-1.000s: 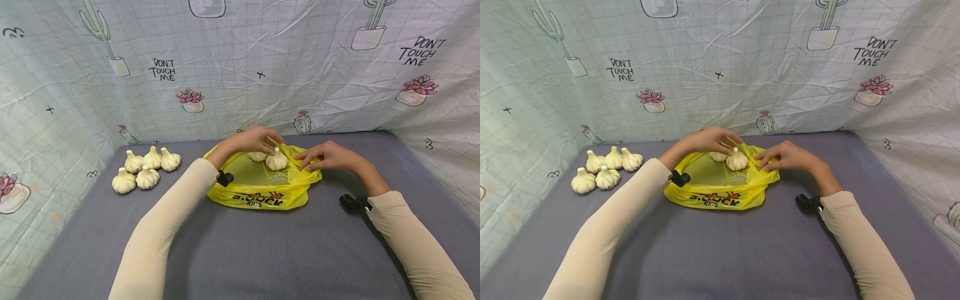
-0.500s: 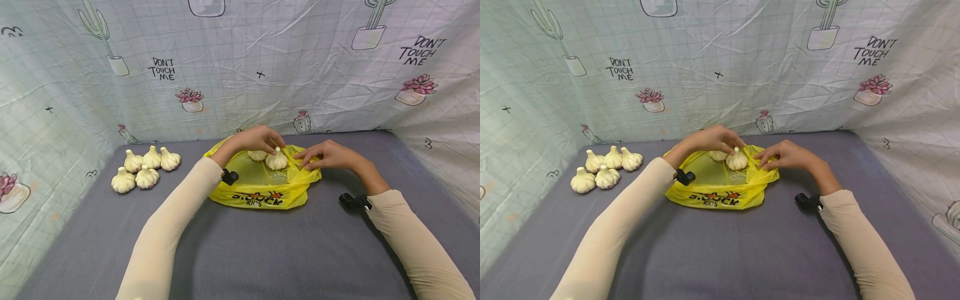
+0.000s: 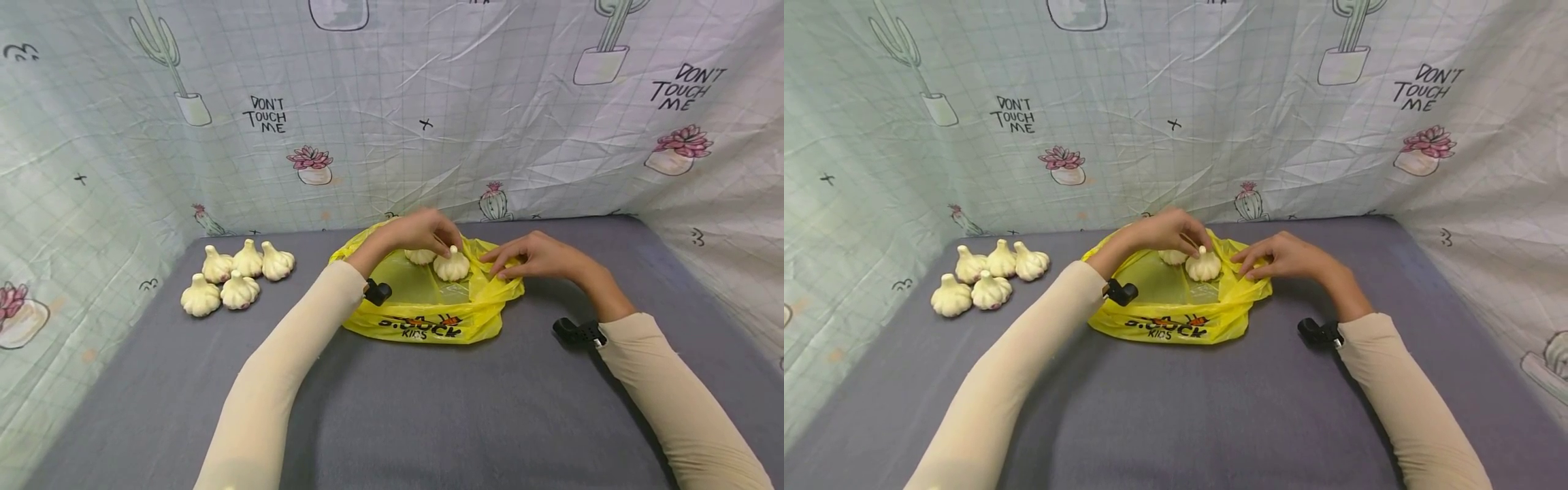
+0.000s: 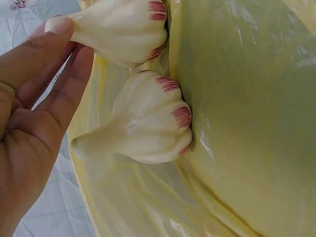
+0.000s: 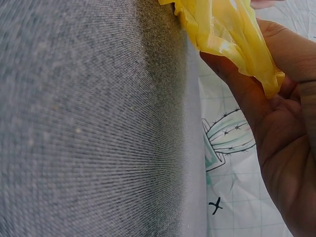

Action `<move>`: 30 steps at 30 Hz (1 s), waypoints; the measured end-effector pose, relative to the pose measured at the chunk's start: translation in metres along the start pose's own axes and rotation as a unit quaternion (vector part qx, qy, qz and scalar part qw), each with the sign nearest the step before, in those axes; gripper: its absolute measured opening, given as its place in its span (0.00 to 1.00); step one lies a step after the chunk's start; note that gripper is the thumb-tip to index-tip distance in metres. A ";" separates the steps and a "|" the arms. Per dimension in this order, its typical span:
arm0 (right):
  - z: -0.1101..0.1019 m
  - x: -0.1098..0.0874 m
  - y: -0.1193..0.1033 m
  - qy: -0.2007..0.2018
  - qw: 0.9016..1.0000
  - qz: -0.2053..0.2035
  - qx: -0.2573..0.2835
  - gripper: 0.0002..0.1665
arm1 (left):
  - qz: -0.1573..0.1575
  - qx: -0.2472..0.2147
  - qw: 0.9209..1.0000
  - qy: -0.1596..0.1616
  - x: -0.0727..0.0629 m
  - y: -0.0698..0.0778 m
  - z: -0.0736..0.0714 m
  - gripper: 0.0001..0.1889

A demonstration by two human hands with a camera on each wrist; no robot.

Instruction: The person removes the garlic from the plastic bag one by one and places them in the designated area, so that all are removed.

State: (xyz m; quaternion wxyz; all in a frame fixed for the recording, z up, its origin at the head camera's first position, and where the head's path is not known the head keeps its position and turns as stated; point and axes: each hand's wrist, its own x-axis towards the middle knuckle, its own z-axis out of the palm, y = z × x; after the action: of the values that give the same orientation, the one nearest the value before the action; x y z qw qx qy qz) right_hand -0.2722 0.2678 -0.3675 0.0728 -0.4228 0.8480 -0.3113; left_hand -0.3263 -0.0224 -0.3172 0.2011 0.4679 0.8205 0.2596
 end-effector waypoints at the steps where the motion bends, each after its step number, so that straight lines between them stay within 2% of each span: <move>1: 0.000 0.000 0.000 0.001 1.000 -0.001 0.001 0.08 | 0.003 0.001 1.000 0.001 0.000 0.000 0.000 0.10; 8: 0.002 0.000 0.000 0.000 1.000 -0.006 0.001 0.08 | 0.021 -0.005 1.000 -0.001 0.002 -0.003 0.005 0.09; 12: 0.002 0.000 0.001 0.001 1.000 -0.002 0.003 0.08 | 0.024 -0.024 0.999 -0.004 0.000 -0.004 0.007 0.08; 18: 0.002 0.001 0.001 0.002 1.000 -0.001 0.005 0.08 | 0.042 -0.060 0.997 0.012 -0.006 -0.004 0.008 0.06; 21: 0.002 0.001 0.002 0.002 1.000 -0.003 0.001 0.08 | 0.061 -0.070 0.995 0.023 -0.009 -0.004 0.009 0.10; 27: 0.003 0.001 0.001 0.004 1.000 -0.004 -0.003 0.08 | 0.095 -0.031 0.993 0.054 -0.020 -0.001 0.011 0.15; 30: 0.003 0.001 0.000 0.003 1.000 -0.003 -0.005 0.08 | 0.102 -0.037 0.992 0.067 -0.028 0.001 0.011 0.14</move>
State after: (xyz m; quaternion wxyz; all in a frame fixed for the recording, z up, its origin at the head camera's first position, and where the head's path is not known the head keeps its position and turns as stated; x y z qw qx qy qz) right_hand -0.2721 0.2658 -0.3696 0.0671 -0.4246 0.8485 -0.3085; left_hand -0.3062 -0.0436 -0.3230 0.1353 0.5224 0.7702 0.3400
